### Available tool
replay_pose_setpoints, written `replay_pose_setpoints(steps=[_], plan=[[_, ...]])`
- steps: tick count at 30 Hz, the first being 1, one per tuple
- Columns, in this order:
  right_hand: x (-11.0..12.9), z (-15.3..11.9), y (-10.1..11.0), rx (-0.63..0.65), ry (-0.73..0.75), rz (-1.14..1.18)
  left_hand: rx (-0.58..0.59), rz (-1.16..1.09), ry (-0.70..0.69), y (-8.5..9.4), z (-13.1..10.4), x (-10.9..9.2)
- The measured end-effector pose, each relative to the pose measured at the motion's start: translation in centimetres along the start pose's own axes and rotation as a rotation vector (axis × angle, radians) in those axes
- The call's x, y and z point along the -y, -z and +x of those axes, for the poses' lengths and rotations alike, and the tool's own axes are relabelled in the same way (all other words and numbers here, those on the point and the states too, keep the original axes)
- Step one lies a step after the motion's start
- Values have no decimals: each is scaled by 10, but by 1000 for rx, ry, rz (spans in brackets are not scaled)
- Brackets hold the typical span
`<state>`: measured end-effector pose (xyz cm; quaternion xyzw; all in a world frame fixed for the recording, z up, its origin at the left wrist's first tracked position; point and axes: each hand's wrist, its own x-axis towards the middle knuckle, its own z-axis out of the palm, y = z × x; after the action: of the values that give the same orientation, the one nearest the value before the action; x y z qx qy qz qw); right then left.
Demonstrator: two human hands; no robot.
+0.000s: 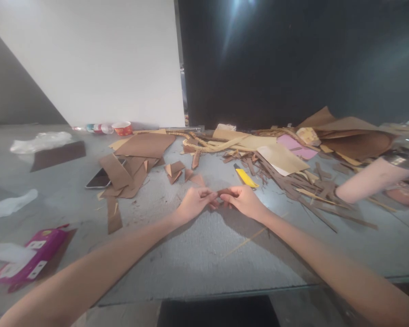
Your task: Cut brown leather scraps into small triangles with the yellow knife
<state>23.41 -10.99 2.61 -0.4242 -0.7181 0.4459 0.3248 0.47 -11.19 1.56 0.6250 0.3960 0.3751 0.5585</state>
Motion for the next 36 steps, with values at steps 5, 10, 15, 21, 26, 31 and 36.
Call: replay_pose_setpoints(steps=[5,10,15,21,26,31,36], plan=[[-4,2,2,14,-9,9,-37,-1,4,-3,-2,2],[-3,3,4,40,-38,24,-52,-36,26,-5,-2,1],[-1,3,4,3,-45,38,-173,-191,51,1,5,2],[-3,4,3,-30,-62,69,-163,-165,31,4,8,2],[1,1,1,-8,-69,82,-120,2,-74,0,1,1],[2,0,0,-6,-58,95,-149,1,-67,0,0,-3],[3,1,0,7,-4,133,-138,-42,-47,-1,0,-8]])
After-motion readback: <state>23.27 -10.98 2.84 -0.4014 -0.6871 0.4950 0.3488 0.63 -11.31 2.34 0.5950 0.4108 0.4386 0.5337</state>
